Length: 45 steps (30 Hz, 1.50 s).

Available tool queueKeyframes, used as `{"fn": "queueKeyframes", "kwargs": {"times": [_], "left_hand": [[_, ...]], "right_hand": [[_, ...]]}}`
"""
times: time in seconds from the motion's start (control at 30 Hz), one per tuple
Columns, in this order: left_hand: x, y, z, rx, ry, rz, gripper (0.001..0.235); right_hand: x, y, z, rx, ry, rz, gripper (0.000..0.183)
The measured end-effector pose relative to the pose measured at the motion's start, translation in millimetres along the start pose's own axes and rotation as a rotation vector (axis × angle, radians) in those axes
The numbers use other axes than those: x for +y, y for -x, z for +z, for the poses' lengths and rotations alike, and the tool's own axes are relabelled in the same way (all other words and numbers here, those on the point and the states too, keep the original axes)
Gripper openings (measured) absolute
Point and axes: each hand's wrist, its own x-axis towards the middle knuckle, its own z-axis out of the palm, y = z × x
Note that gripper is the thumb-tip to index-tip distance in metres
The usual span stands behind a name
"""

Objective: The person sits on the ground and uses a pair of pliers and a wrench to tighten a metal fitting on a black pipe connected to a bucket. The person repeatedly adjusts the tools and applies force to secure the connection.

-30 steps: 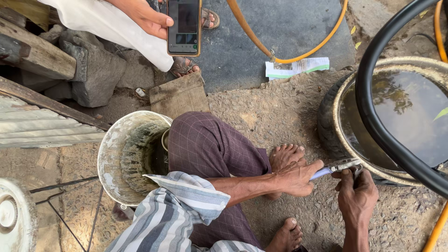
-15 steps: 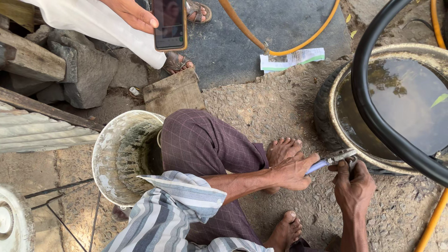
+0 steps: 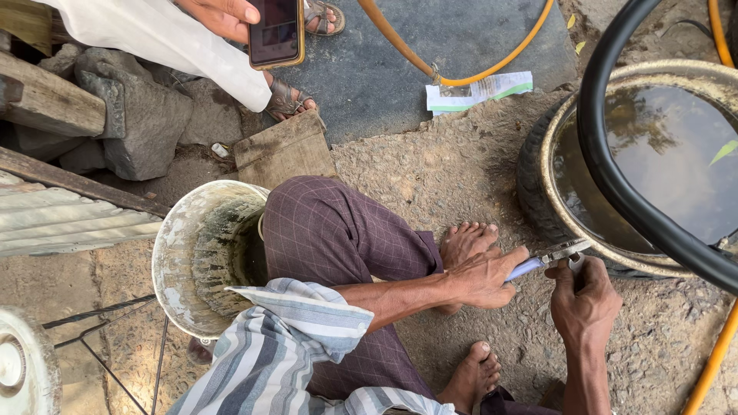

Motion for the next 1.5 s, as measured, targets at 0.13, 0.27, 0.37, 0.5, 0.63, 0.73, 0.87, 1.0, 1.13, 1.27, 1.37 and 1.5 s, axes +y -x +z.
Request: {"fn": "queueKeyframes", "kwargs": {"times": [0.13, 0.27, 0.37, 0.5, 0.63, 0.73, 0.87, 1.0, 1.13, 1.27, 1.37, 1.5], "left_hand": [[4.3, 0.1, -3.7, -0.095, 0.072, -0.058, 0.054], [8.6, 1.0, -7.9, -0.056, 0.101, -0.012, 0.051], [10.3, 1.1, -10.6, -0.028, 0.047, 0.014, 0.050], [13.1, 3.0, -14.3, -0.089, 0.120, -0.048, 0.045], [16.0, 3.6, -16.8, 0.014, 0.128, -0.056, 0.078], [15.0, -0.5, -14.7, -0.022, 0.044, -0.108, 0.082], [7.8, -7.1, -7.8, -0.134, 0.006, -0.151, 0.068], [2.4, -8.4, -2.5, -0.169, 0.062, -0.206, 0.071], [2.0, -6.2, -3.1, -0.124, -0.040, -0.156, 0.069], [4.9, -4.7, -8.3, -0.177, -0.007, -0.203, 0.068], [7.0, -5.5, -11.5, -0.188, -0.013, -0.201, 0.067], [8.4, -4.5, -14.1, -0.132, -0.099, -0.157, 0.067]], "right_hand": [[2.8, 1.0, -0.5, 0.018, -0.029, -0.053, 0.020], [2.5, 1.6, -3.0, 0.026, -0.027, -0.058, 0.020], [0.6, 3.4, -5.1, 0.049, -0.034, -0.059, 0.018], [-5.0, 6.3, -8.1, 0.072, -0.083, -0.078, 0.016], [-11.3, 7.1, -11.4, 0.078, -0.078, -0.044, 0.017], [-13.6, 7.8, -12.9, 0.080, -0.065, -0.018, 0.018], [-13.1, 8.5, -12.1, 0.086, -0.070, -0.050, 0.019], [-12.7, 8.3, -10.0, 0.075, -0.051, -0.035, 0.018], [-12.7, 8.4, -9.8, 0.066, -0.081, -0.025, 0.018], [-12.8, 11.4, -9.8, 0.079, -0.117, -0.040, 0.017], [-11.8, 10.6, -10.2, 0.080, -0.171, -0.053, 0.017], [-11.2, 11.0, -10.1, 0.080, -0.153, -0.070, 0.017]]}}
